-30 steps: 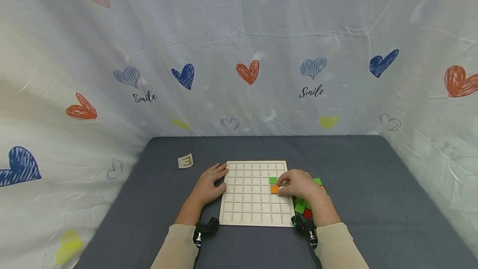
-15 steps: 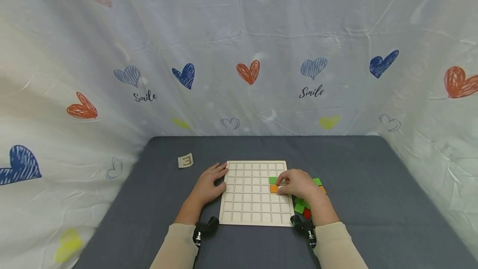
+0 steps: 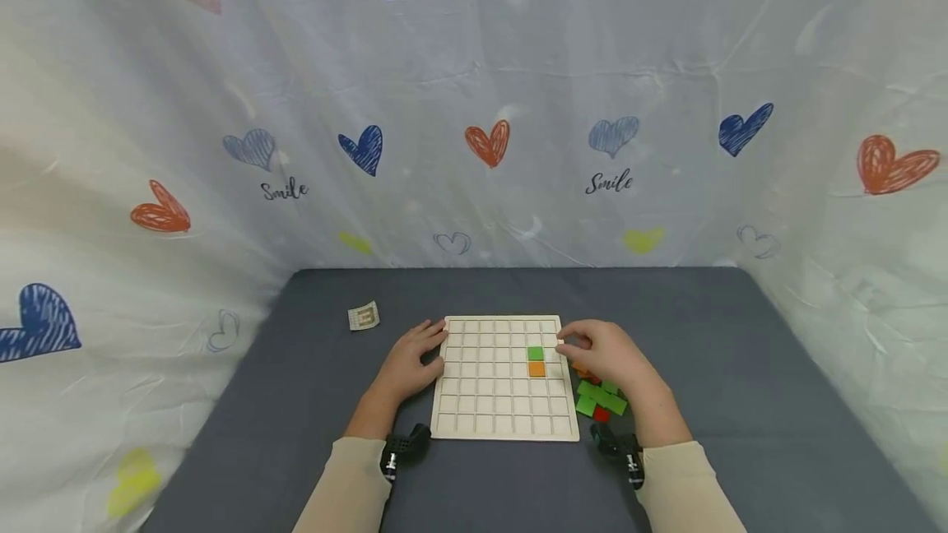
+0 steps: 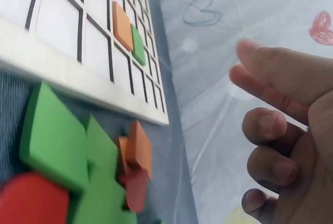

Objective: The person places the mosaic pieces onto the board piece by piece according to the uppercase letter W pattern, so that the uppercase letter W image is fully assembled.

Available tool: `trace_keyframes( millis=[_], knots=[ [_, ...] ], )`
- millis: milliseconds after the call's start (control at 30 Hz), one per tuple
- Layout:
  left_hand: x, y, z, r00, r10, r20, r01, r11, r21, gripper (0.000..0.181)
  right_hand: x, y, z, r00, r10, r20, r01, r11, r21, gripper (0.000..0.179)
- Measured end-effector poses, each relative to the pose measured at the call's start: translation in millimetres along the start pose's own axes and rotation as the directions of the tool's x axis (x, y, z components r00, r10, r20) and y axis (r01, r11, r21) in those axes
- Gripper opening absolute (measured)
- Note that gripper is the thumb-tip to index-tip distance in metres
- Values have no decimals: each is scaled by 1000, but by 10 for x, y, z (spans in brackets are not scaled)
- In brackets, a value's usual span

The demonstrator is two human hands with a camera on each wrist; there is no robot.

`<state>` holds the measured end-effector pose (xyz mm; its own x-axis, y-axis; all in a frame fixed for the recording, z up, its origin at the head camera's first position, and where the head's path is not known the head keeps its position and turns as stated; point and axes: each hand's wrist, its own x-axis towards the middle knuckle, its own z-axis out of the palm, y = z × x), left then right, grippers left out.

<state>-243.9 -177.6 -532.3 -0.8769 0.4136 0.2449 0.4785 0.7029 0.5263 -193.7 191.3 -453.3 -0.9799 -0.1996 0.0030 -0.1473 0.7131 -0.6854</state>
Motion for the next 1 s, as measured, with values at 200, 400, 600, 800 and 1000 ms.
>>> trace_keyframes(
  millis=[200,400,600,800,1000],
  knots=[
    [12,-9,-12,1000,-15,2,15,1000,-3,53,-150,112,-152,991,-15,-130,17,1000,15,33],
    [9,-16,49,1000,-6,-5,6,1000,-13,53,-278,237,-244,984,21,-179,-18,1000,17,33],
    [13,36,38,1000,-24,-5,24,999,-34,53,-314,394,-327,978,62,-201,-62,998,6,35],
    [19,31,29,1000,-12,15,13,1000,-28,53,-305,639,-316,972,96,-215,-115,991,-74,34],
    [14,43,13,1000,-28,12,28,999,-41,53,-275,806,-262,978,128,-167,-143,987,-79,33]
  ],
)
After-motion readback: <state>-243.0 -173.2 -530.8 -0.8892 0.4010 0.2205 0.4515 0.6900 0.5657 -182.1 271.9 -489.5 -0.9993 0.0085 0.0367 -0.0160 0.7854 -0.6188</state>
